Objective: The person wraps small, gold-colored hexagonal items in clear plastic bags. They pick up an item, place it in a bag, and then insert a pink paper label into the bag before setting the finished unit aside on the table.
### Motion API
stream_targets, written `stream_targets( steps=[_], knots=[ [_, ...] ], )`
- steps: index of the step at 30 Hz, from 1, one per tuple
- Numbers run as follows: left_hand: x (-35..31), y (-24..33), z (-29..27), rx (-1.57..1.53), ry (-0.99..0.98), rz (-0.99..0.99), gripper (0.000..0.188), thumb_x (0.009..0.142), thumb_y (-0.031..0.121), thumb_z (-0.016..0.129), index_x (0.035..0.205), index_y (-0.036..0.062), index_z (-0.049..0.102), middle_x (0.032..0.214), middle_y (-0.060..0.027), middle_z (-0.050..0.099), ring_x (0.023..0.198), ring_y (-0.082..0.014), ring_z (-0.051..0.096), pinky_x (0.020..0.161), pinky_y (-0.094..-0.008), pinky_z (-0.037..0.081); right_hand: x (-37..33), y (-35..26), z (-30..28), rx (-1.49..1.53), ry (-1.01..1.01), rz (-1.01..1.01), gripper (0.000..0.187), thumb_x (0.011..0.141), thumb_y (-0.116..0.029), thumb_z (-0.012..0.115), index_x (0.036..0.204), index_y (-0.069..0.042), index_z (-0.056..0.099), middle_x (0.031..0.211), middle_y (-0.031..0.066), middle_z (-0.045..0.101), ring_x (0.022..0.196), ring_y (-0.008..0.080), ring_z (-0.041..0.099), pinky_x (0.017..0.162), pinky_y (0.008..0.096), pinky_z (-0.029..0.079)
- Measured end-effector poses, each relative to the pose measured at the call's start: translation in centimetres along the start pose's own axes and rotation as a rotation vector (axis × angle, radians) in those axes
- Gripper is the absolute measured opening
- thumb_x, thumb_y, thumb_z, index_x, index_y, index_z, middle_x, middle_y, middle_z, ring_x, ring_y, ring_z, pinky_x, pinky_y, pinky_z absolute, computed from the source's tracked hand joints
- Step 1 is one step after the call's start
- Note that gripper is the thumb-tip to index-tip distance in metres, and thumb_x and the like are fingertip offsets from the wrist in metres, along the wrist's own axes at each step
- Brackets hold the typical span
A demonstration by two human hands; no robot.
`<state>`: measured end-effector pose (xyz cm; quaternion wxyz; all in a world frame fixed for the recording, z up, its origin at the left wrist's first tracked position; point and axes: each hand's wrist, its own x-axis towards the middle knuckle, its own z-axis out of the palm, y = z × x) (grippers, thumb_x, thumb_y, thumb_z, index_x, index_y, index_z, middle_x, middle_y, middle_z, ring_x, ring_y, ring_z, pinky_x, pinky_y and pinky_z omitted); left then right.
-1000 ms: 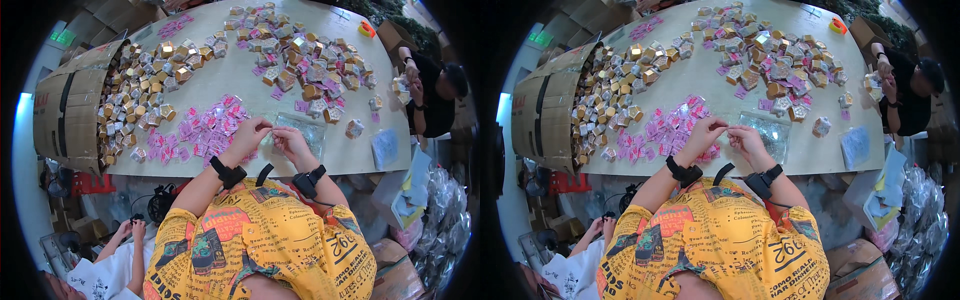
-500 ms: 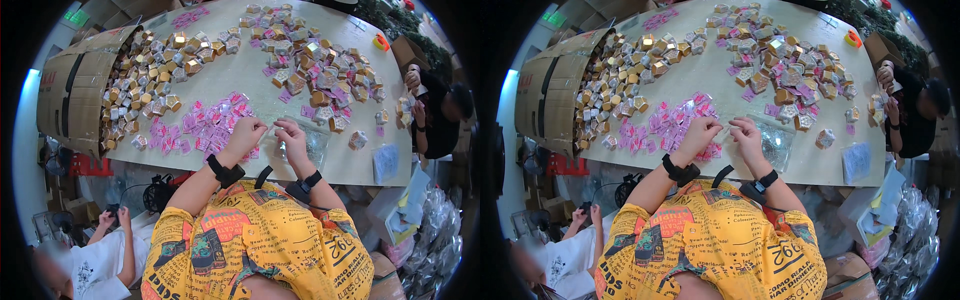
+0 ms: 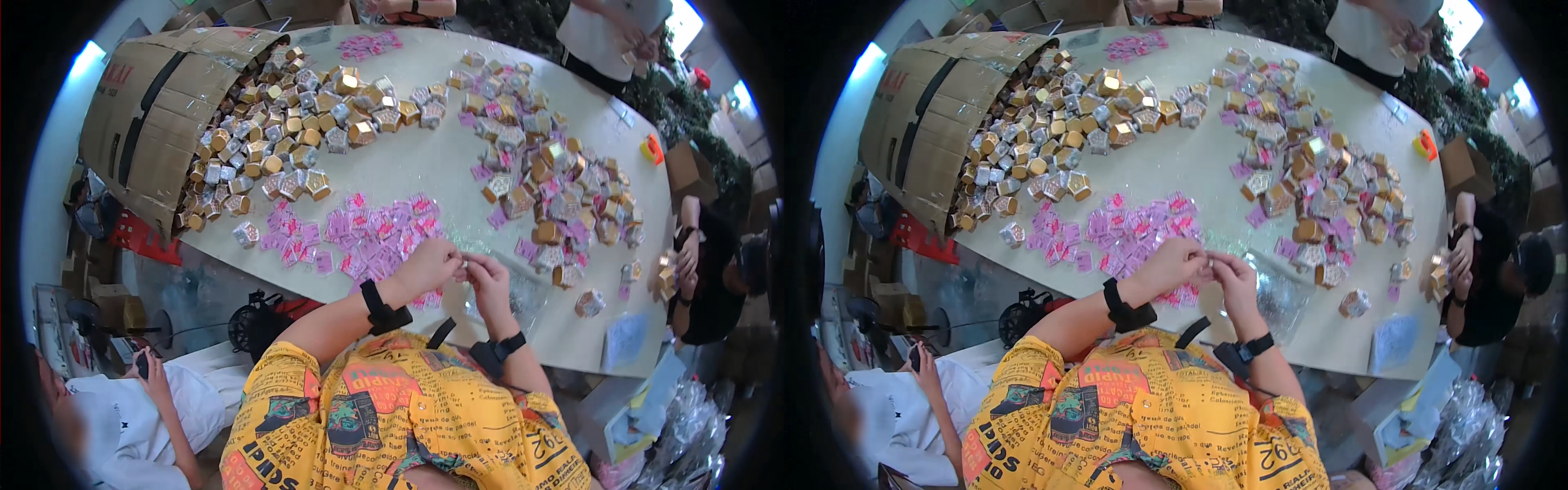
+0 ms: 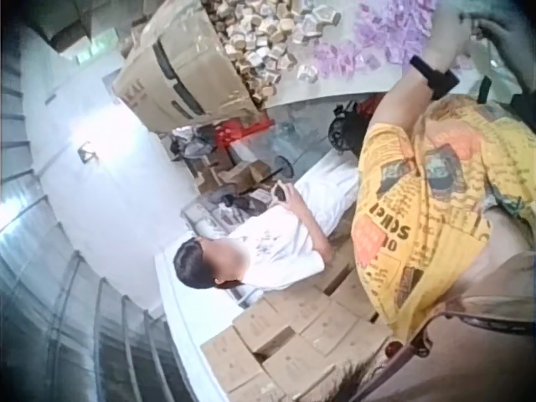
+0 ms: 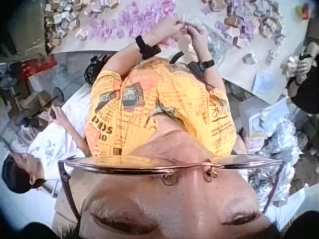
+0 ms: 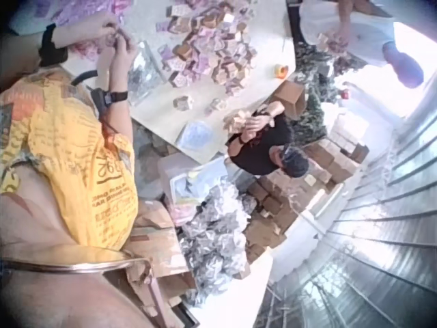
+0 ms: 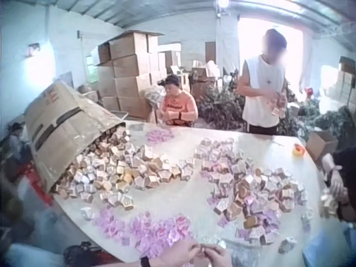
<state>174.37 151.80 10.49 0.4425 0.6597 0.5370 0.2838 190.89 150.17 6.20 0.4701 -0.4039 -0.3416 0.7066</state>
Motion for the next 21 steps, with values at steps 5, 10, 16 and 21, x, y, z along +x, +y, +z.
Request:
stream_targets(
  steps=[5,10,16,21],
  knots=[
    [1.6,-2.7,-0.6,-0.499,-0.172,-0.321,0.015,0.079,0.013,0.06,0.072,0.0007,0.065,0.062,-0.0019,0.06,0.052,-0.0085,0.054,0.047,-0.0233,0.042,1.3,0.5,0.1,0.269,-0.092,0.003,0.024,0.087,-0.001,0.051,0.108,0.008,0.06,0.099,0.0159,0.065,0.076,0.0185,0.063,0.069,0.0295,0.052],
    [1.6,-2.1,-3.3,-0.509,-0.232,-0.367,0.015,0.079,0.013,0.06,0.072,0.0011,0.066,0.062,-0.0036,0.061,0.053,-0.0091,0.056,0.047,-0.0229,0.042,2.5,2.2,0.9,-0.022,0.004,-0.064,0.017,0.088,-0.005,0.056,0.1,0.004,0.064,0.09,0.01,0.065,0.075,0.0162,0.062,0.069,0.0271,0.051],
    [1.8,-3.3,-4.8,-0.735,-0.264,-0.431,0.014,0.082,0.013,0.059,0.074,0.0022,0.066,0.063,-0.0012,0.06,0.053,-0.0077,0.055,0.049,-0.0206,0.042,3.4,1.6,3.4,-0.23,0.014,-0.169,0.012,0.086,-0.006,0.059,0.094,0.002,0.065,0.087,0.0076,0.065,0.08,0.0134,0.06,0.073,0.0271,0.049],
    [1.9,-2.5,-5.9,-0.46,-0.282,-0.434,0.009,0.081,0.008,0.061,0.078,0.0012,0.066,0.064,0.0001,0.059,0.056,-0.0069,0.054,0.05,-0.0229,0.043,3.8,1.6,3.9,-0.241,0.063,-0.097,0.011,0.084,-0.006,0.062,0.089,0.003,0.065,0.08,0.0063,0.065,0.072,0.0114,0.06,0.065,0.0243,0.049]
  ],
)
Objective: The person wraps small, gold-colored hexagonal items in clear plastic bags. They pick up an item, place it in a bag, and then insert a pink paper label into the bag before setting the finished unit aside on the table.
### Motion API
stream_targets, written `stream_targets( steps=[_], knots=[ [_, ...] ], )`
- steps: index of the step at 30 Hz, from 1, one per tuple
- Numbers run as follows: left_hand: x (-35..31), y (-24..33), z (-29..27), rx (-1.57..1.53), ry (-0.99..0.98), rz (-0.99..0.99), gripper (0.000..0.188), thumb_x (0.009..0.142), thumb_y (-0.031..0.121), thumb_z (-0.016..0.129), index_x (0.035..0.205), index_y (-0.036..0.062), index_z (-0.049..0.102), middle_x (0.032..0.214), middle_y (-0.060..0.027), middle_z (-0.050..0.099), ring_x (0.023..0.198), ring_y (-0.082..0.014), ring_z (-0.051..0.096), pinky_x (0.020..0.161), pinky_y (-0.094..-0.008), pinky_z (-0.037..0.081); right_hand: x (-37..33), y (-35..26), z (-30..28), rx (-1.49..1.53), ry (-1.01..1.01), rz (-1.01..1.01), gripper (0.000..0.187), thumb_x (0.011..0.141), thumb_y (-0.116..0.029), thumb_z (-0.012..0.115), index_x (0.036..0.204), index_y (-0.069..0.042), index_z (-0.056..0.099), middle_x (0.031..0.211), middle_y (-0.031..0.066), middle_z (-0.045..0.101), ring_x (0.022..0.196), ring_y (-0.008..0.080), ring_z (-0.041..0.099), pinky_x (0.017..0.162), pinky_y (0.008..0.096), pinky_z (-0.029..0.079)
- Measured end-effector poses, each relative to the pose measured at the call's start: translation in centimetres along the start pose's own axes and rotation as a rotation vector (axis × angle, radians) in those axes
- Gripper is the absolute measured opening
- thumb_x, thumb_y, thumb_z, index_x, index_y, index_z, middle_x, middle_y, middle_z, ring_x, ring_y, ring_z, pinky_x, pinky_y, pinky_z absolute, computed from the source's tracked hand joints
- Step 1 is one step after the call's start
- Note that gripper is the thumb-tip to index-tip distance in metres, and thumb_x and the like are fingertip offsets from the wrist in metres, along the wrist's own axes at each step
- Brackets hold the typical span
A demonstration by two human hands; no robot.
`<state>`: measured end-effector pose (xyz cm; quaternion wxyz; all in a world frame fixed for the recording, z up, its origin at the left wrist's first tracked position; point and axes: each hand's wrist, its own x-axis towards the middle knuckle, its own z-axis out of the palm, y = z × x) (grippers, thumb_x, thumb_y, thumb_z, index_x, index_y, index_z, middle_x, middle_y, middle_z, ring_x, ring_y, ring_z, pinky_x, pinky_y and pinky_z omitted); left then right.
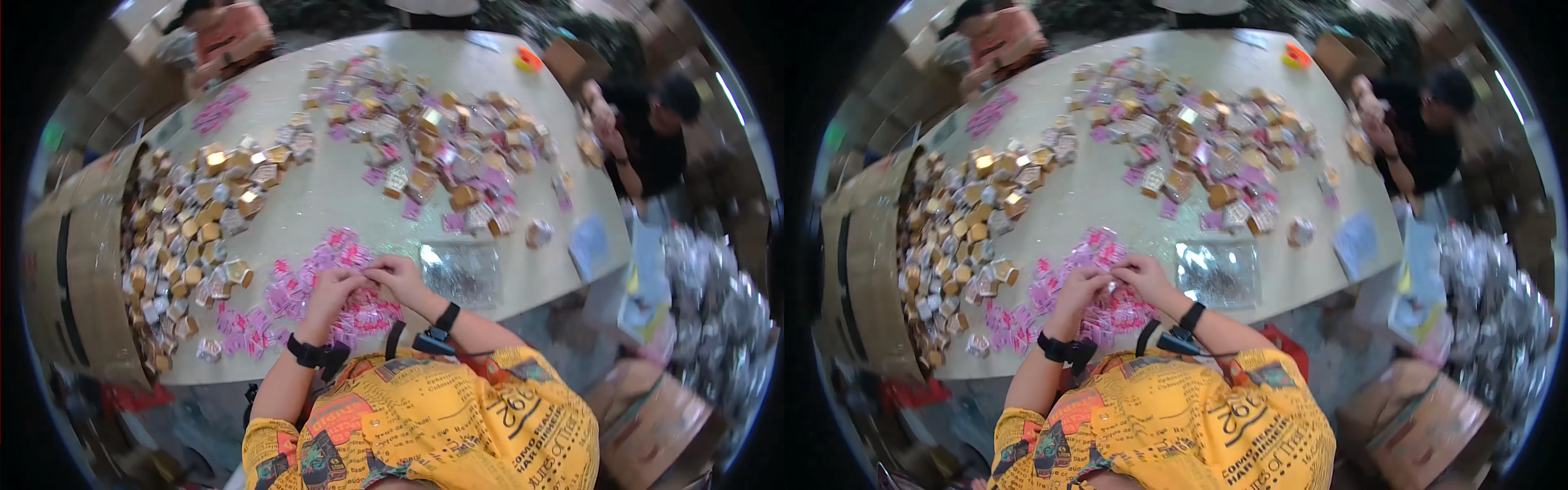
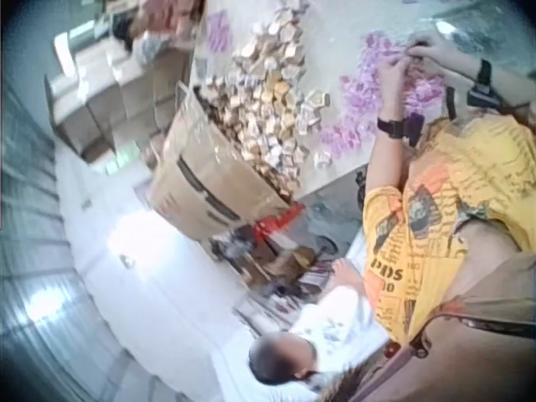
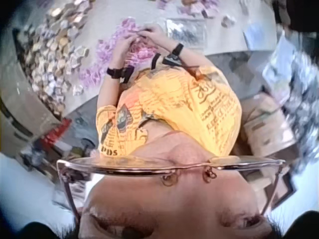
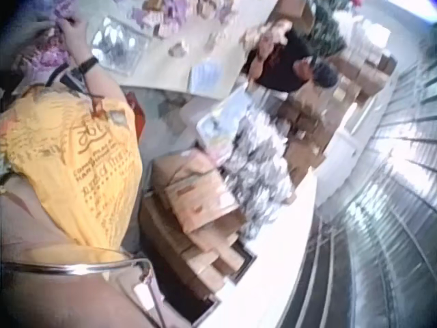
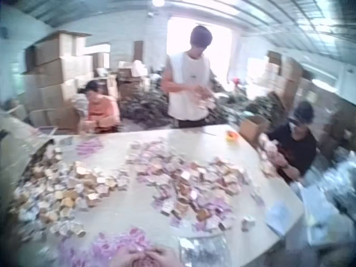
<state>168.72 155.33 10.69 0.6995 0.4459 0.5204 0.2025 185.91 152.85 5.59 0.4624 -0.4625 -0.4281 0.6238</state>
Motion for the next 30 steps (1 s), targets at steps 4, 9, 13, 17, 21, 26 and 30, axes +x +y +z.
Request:
stream_targets(
  steps=[4,9,13,17,21,26,30],
  knots=[
    [-0.2,0.5,0.3,0.631,0.146,0.556,0.01,0.078,0.002,0.063,0.087,-0.0005,0.064,0.069,-0.0051,0.06,0.061,-0.0169,0.058,0.055,-0.028,0.046,0.1,-0.4,0.0,0.224,0.012,0.066,0.008,0.084,-0.005,0.063,0.086,0.002,0.065,0.072,0.006,0.064,0.062,0.0105,0.06,0.055,0.0231,0.048],
    [-0.6,5.1,1.0,1.184,0.046,1.014,0.022,0.072,0.0,0.066,0.093,0.0008,0.061,0.083,-0.0119,0.059,0.078,-0.0293,0.058,0.066,-0.0359,0.048,0.3,-0.7,-0.8,0.234,-0.026,0.186,0.011,0.083,-0.008,0.065,0.085,0.002,0.065,0.069,0.006,0.064,0.059,0.0106,0.06,0.052,0.0237,0.048],
    [1.0,5.6,-0.4,1.239,-0.049,0.998,0.017,0.072,0.002,0.066,0.089,0.0002,0.062,0.084,-0.0116,0.059,0.081,-0.0308,0.057,0.068,-0.0379,0.047,1.2,-1.2,-1.3,0.102,-0.069,0.223,0.012,0.081,-0.01,0.067,0.085,0.002,0.067,0.069,0.005,0.064,0.058,0.0104,0.06,0.052,0.0236,0.048],
    [2.5,4.5,-1.7,1.058,-0.079,0.87,0.012,0.073,0.006,0.066,0.084,0.0002,0.064,0.079,-0.0123,0.058,0.074,-0.0303,0.057,0.064,-0.037,0.047,1.7,-3.3,-1.6,-0.093,-0.102,0.06,0.014,0.081,-0.012,0.067,0.083,0.002,0.067,0.066,0.0067,0.064,0.054,0.0109,0.059,0.048,0.0269,0.045],
    [5.1,3.5,-2.6,0.763,-0.088,0.585,0.009,0.073,0.008,0.067,0.077,-0.0003,0.066,0.066,-0.0112,0.061,0.059,-0.0216,0.057,0.056,-0.0316,0.044,2.7,-4.0,-1.5,-0.709,-0.029,-0.419,0.011,0.077,-0.009,0.063,0.085,-0.002,0.066,0.072,0.0137,0.059,0.066,0.0295,0.06,0.058,0.0369,0.047],
    [8.9,2.0,-5.6,0.285,-0.254,0.14,0.013,0.076,0.01,0.063,0.075,-0.0018,0.068,0.066,-0.0091,0.066,0.059,-0.0159,0.062,0.054,-0.0282,0.048,5.6,-3.3,-1.3,-1.072,-0.205,-0.669,0.017,0.076,-0.008,0.06,0.091,-0.001,0.057,0.077,0.0141,0.053,0.07,0.0321,0.057,0.06,0.0403,0.047],
    [13.0,1.7,-7.7,0.219,-0.461,-0.018,0.013,0.077,0.013,0.063,0.079,0.0012,0.07,0.067,-0.0083,0.066,0.059,-0.014,0.061,0.056,-0.0273,0.049,8.4,-2.3,-1.2,-1.131,-0.218,-0.654,0.018,0.073,-0.007,0.061,0.089,0.001,0.056,0.079,0.0141,0.055,0.071,0.0318,0.057,0.059,0.04,0.048]
  ],
)
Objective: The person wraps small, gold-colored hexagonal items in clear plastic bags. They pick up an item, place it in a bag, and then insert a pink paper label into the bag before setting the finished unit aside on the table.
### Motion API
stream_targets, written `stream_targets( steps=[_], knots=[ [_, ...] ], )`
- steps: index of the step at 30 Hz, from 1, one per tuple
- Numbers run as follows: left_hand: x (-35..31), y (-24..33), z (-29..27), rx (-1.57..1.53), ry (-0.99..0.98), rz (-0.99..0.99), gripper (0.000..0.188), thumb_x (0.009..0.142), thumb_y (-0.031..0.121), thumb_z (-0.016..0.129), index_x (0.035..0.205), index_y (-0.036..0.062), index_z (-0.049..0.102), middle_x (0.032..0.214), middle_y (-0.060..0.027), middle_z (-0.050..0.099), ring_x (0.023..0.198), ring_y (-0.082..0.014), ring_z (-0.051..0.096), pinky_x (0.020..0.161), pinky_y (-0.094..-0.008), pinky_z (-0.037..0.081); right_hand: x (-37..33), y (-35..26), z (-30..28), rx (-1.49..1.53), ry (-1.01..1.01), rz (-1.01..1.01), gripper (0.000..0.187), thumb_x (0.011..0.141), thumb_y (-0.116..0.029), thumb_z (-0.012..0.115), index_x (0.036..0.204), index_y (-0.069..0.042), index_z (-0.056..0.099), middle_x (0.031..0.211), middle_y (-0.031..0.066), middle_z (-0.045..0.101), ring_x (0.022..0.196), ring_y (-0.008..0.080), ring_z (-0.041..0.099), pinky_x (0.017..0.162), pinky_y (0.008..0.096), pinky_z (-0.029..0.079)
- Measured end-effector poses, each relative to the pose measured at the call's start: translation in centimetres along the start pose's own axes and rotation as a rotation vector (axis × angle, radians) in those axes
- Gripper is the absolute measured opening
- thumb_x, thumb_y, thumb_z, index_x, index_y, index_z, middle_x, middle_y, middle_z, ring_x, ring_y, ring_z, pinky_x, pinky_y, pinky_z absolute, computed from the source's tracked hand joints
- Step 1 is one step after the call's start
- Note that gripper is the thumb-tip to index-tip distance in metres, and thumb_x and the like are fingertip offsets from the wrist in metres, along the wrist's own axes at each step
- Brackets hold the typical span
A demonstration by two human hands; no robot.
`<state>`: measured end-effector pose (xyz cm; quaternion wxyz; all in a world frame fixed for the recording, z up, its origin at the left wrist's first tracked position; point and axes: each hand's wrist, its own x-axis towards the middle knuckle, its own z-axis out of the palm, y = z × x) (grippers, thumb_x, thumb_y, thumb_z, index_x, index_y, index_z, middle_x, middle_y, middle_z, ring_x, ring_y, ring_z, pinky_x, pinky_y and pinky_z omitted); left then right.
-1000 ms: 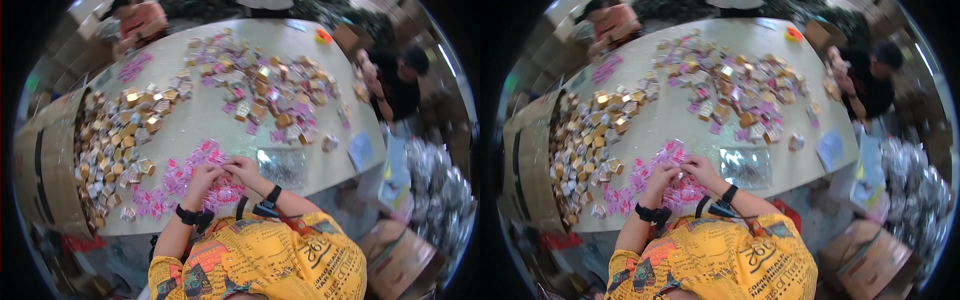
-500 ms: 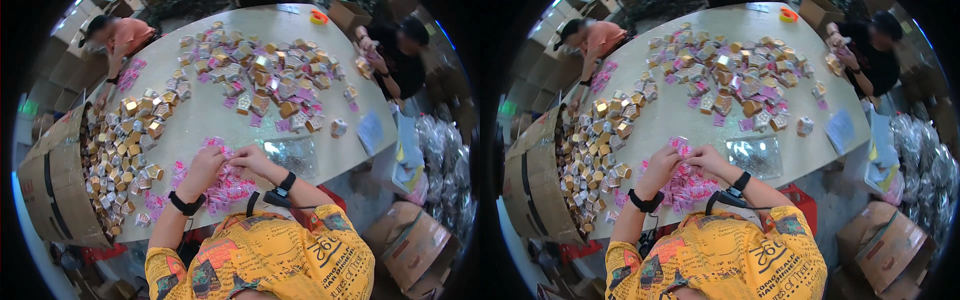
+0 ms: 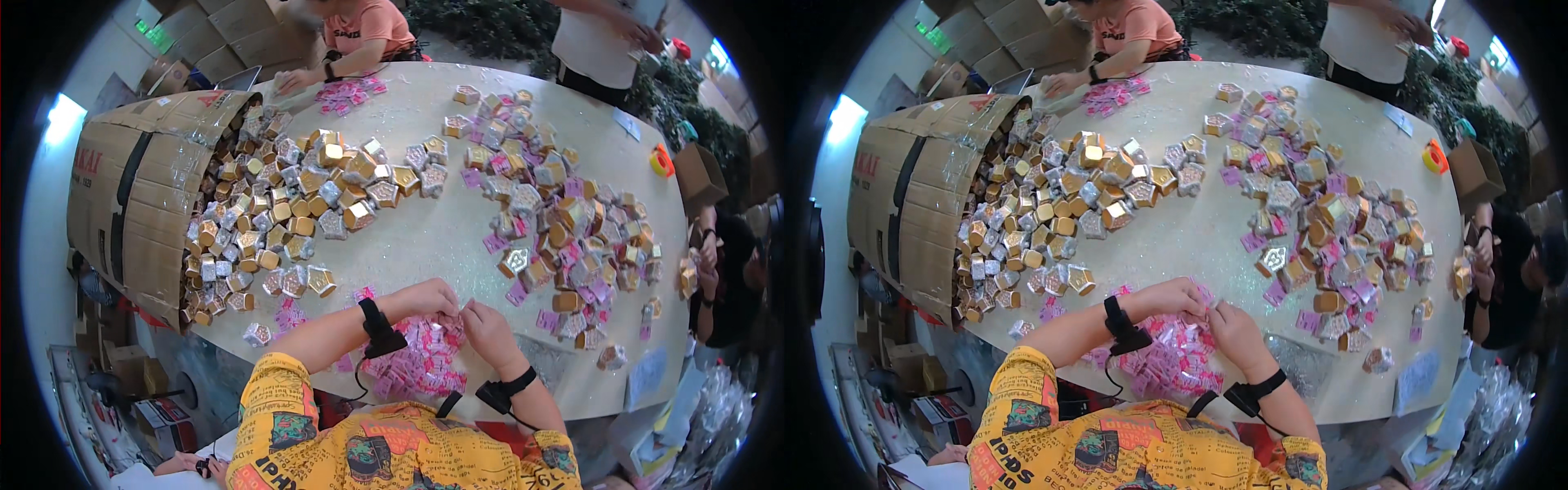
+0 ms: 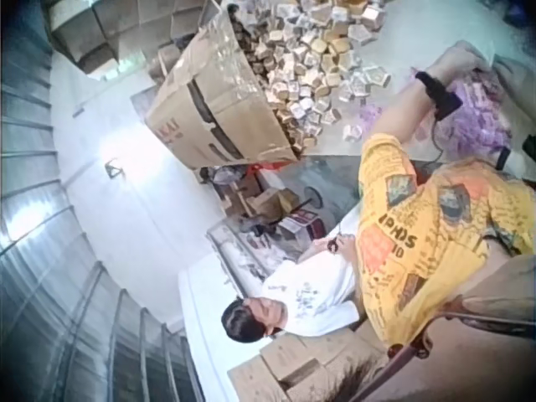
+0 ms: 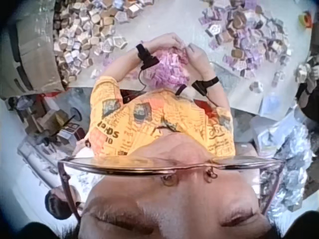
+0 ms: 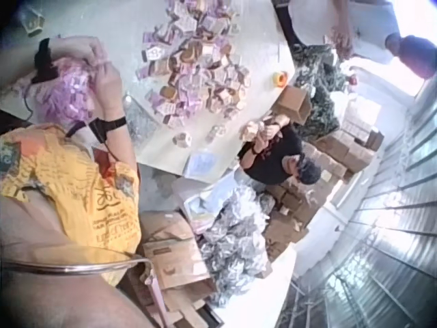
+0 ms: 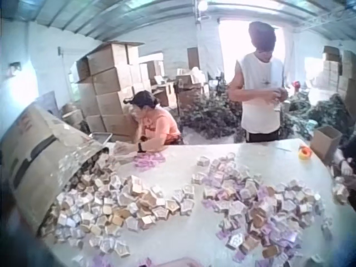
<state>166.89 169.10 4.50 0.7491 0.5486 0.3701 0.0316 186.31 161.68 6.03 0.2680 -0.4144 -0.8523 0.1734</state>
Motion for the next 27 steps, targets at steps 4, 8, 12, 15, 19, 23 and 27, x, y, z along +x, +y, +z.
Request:
stream_targets(
  steps=[4,8,12,15,19,23,27],
  knots=[
    [3.9,4.1,-7.3,0.761,0.016,0.029,0.025,0.077,0.02,0.067,0.093,0.0007,0.067,0.088,-0.0171,0.067,0.074,-0.0218,0.062,0.065,-0.0357,0.049,1.2,1.4,0.9,0.07,0.074,0.135,0.016,0.075,-0.007,0.062,0.089,0.0,0.058,0.078,0.0148,0.055,0.07,0.0324,0.058,0.06,0.0402,0.048],
    [9.1,9.7,-19.2,1.462,0.576,-0.032,0.085,0.061,0.037,0.081,0.134,0.0187,0.042,0.144,-0.0216,0.028,0.131,-0.0442,0.024,0.098,-0.0703,0.023,0.8,0.9,0.2,0.12,0.044,0.329,0.012,0.077,-0.006,0.063,0.088,-0.002,0.059,0.077,0.0148,0.055,0.068,0.0338,0.058,0.061,0.0414,0.047],
    [13.5,10.1,-25.4,1.236,0.776,-0.122,0.088,0.058,0.047,0.078,0.136,0.0274,0.04,0.149,-0.0189,0.018,0.133,-0.0453,0.02,0.1,-0.0702,0.02,-1.5,-0.2,1.4,0.144,0.003,0.397,0.014,0.076,-0.004,0.063,0.089,-0.002,0.059,0.079,0.0144,0.057,0.07,0.0334,0.058,0.061,0.0403,0.048],
    [15.0,7.7,-25.0,1.058,0.69,-0.128,0.085,0.059,0.048,0.076,0.135,0.0327,0.042,0.15,-0.0191,0.017,0.132,-0.047,0.024,0.1,-0.0705,0.018,-2.0,-1.8,3.2,0.274,-0.006,0.457,0.014,0.076,-0.003,0.062,0.09,-0.002,0.059,0.081,0.0146,0.058,0.071,0.0332,0.059,0.063,0.0397,0.048],
    [11.7,4.0,-20.6,1.105,0.582,0.023,0.081,0.059,0.038,0.078,0.133,0.0293,0.044,0.143,-0.0206,0.026,0.127,-0.0421,0.031,0.098,-0.0688,0.023,-2.8,-2.5,4.2,0.36,-0.043,0.459,0.013,0.077,-0.002,0.061,0.089,-0.002,0.058,0.081,0.0145,0.057,0.072,0.0332,0.058,0.063,0.0395,0.048],
    [6.1,0.5,-15.2,1.224,0.529,0.086,0.078,0.062,0.036,0.079,0.132,0.0269,0.044,0.142,-0.0197,0.026,0.129,-0.039,0.029,0.096,-0.0623,0.028,-1.9,-2.0,3.7,0.335,-0.031,0.376,0.011,0.077,-0.002,0.061,0.087,-0.002,0.057,0.079,0.0142,0.056,0.071,0.0331,0.058,0.062,0.0394,0.048],
    [1.7,-1.7,-10.0,1.331,0.843,0.265,0.075,0.063,0.042,0.078,0.126,0.0163,0.046,0.118,-0.0146,0.044,0.112,-0.033,0.042,0.089,-0.0462,0.036,-1.1,-2.0,2.1,0.35,0.056,0.356,0.012,0.075,-0.002,0.062,0.086,-0.002,0.057,0.079,0.0141,0.057,0.071,0.0333,0.058,0.062,0.0386,0.047]
  ],
)
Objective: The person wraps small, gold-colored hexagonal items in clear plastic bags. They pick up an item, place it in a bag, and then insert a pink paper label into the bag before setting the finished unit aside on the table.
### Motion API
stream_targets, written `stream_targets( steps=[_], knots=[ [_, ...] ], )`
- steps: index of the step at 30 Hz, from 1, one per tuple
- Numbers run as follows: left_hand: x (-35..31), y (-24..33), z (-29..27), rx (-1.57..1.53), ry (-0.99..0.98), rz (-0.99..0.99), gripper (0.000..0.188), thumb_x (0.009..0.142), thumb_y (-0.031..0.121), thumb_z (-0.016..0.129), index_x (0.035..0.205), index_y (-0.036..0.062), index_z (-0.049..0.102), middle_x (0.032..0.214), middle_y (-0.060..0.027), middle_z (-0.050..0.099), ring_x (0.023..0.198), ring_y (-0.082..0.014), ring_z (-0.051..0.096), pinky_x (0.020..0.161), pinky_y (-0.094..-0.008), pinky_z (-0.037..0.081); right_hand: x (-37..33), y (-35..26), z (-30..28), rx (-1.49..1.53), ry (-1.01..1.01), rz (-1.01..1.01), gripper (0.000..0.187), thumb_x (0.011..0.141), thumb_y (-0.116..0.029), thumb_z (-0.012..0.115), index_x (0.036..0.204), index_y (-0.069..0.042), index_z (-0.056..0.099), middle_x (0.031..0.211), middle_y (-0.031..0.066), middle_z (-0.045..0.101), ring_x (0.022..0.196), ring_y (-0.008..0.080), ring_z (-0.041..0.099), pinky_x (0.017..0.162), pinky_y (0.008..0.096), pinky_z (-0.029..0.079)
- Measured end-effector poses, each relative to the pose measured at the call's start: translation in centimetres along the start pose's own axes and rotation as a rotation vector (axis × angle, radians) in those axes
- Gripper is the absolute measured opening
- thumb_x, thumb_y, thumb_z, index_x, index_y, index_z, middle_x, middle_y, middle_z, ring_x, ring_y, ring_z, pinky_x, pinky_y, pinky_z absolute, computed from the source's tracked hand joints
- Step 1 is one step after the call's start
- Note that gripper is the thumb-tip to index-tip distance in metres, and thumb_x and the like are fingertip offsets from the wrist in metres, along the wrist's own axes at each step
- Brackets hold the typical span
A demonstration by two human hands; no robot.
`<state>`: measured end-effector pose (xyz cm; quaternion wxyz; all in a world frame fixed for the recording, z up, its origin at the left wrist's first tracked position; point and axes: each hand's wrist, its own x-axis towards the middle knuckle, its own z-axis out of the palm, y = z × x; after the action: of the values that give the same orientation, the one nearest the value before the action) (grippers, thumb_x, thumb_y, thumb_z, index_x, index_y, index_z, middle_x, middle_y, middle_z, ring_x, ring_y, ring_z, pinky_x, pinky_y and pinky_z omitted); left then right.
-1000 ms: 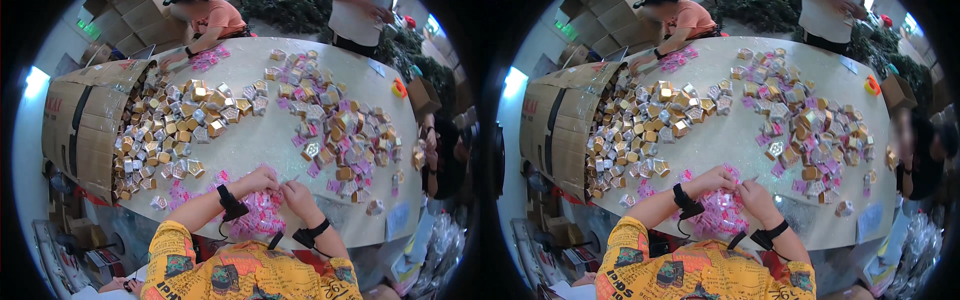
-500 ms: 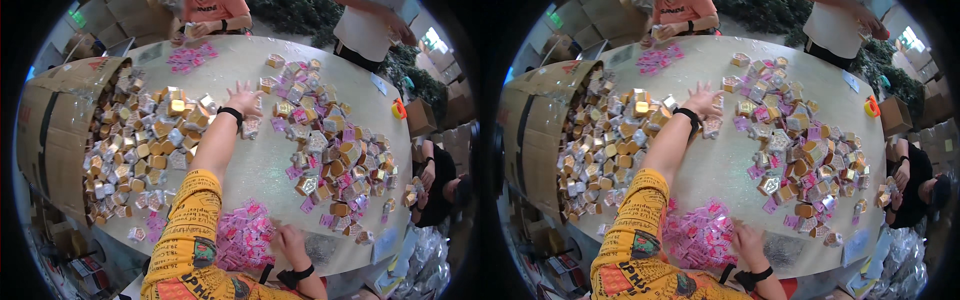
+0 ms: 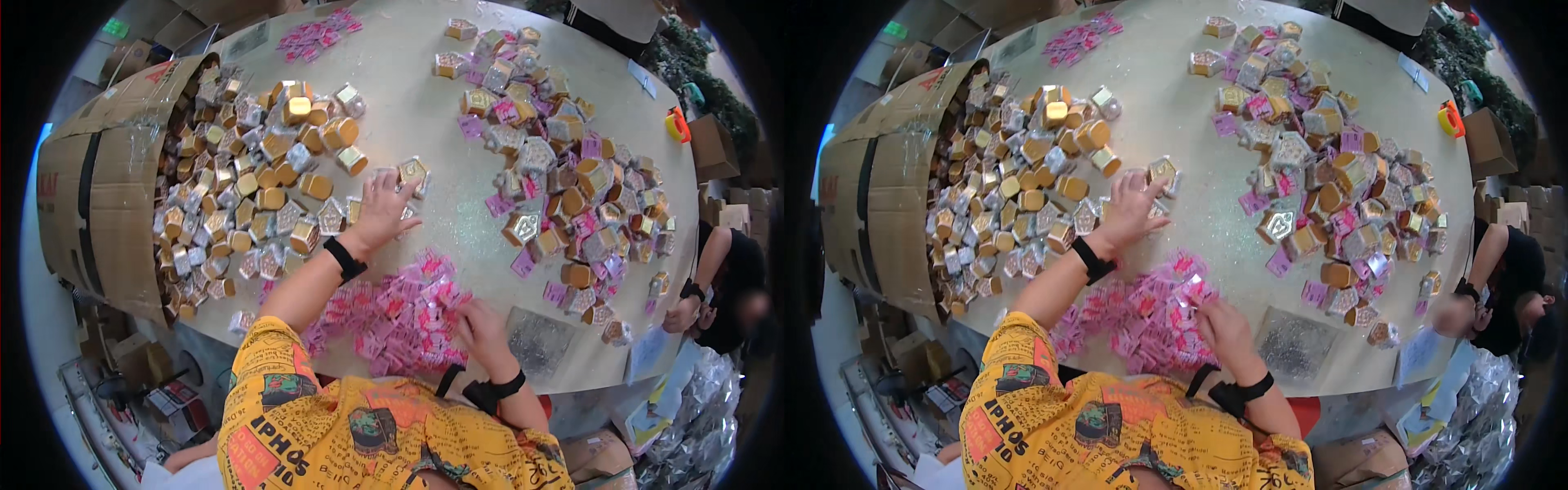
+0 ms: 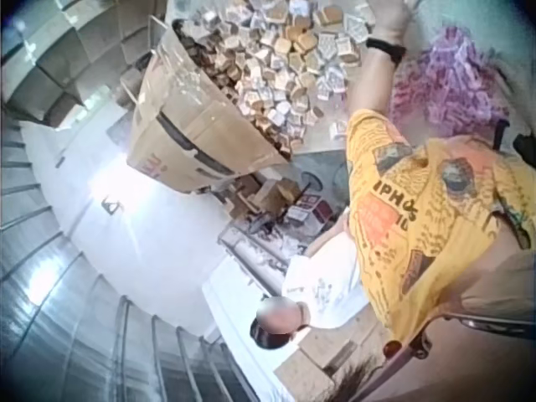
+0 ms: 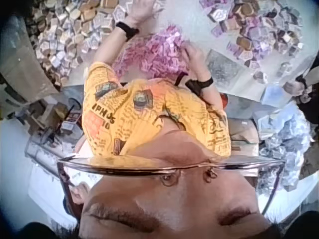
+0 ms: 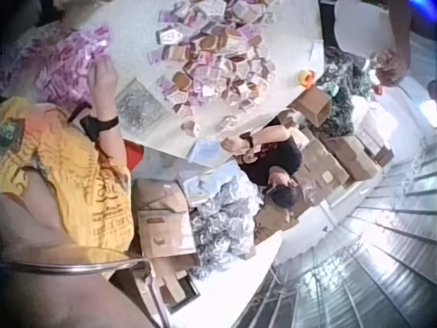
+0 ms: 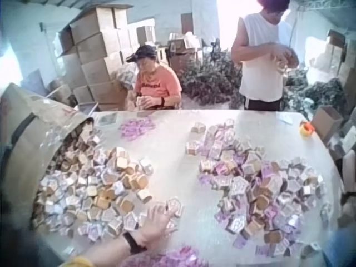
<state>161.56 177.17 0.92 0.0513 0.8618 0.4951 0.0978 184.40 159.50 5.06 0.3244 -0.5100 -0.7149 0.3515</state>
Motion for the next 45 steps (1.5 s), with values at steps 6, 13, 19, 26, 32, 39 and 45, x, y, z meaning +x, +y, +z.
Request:
stream_targets(
  steps=[6,13,19,26,32,39,45],
  knots=[
    [-2.4,2.9,0.9,0.045,-0.077,-0.168,0.062,0.065,0.03,0.077,0.115,0.0076,0.049,0.102,-0.0144,0.052,0.099,-0.0308,0.05,0.084,-0.0449,0.041,-1.8,-1.0,-0.8,0.006,0.036,-0.068,0.014,0.074,-0.001,0.063,0.088,-0.001,0.058,0.078,0.0144,0.057,0.07,0.033,0.058,0.061,0.0373,0.047],
    [-2.9,4.4,-2.0,-0.174,0.109,-0.269,0.054,0.066,0.023,0.07,0.113,0.0045,0.051,0.104,-0.0185,0.057,0.098,-0.0355,0.054,0.081,-0.0413,0.048,-3.4,-3.1,-3.1,0.153,0.184,0.054,0.007,0.077,-0.001,0.059,0.083,0.0,0.061,0.072,0.0134,0.058,0.064,0.027,0.059,0.057,0.0329,0.046],
    [-3.6,8.8,-11.2,-1.291,0.108,-0.688,0.043,0.079,0.032,0.069,0.112,0.0098,0.052,0.091,-0.0082,0.064,0.084,-0.0218,0.065,0.066,-0.0374,0.052,-1.0,-4.4,-4.5,0.166,0.292,-0.073,0.006,0.078,-0.002,0.06,0.083,0.001,0.062,0.072,0.0138,0.058,0.062,0.0265,0.057,0.057,0.0329,0.045],
    [-7.2,12.9,-14.0,-1.959,0.005,-0.828,0.042,0.088,0.037,0.061,0.118,0.0092,0.053,0.103,-0.0108,0.06,0.095,-0.0223,0.061,0.081,-0.0359,0.051,1.2,-8.3,-5.9,0.161,0.361,-0.272,0.007,0.076,-0.002,0.062,0.082,0.002,0.061,0.074,0.0155,0.058,0.064,0.0301,0.057,0.058,0.0353,0.045],
    [-8.2,15.1,-13.2,-2.052,0.092,-0.835,0.043,0.087,0.038,0.062,0.117,0.0077,0.054,0.106,-0.0121,0.058,0.097,-0.0226,0.058,0.087,-0.0367,0.049,0.3,-9.4,-6.5,0.051,0.333,-0.385,0.007,0.076,-0.003,0.061,0.082,0.001,0.061,0.074,0.0157,0.057,0.065,0.0329,0.057,0.059,0.0388,0.046],
    [-9.0,16.2,-12.8,-2.039,0.159,-0.816,0.04,0.088,0.035,0.062,0.115,0.0079,0.055,0.104,-0.0124,0.058,0.094,-0.0229,0.058,0.086,-0.0372,0.049,-0.6,-9.4,-6.7,0.002,0.337,-0.4,0.007,0.076,-0.003,0.061,0.081,0.001,0.06,0.073,0.0161,0.056,0.066,0.0339,0.057,0.061,0.0397,0.046],
    [-10.1,17.2,-13.9,-2.011,0.225,-0.778,0.036,0.088,0.034,0.063,0.111,0.0079,0.056,0.102,-0.0105,0.059,0.092,-0.0217,0.059,0.083,-0.0382,0.05,-1.0,-9.7,-6.8,0.008,0.302,-0.405,0.007,0.075,-0.003,0.06,0.08,0.002,0.06,0.074,0.0171,0.057,0.067,0.0349,0.057,0.062,0.0404,0.046]
  ],
)
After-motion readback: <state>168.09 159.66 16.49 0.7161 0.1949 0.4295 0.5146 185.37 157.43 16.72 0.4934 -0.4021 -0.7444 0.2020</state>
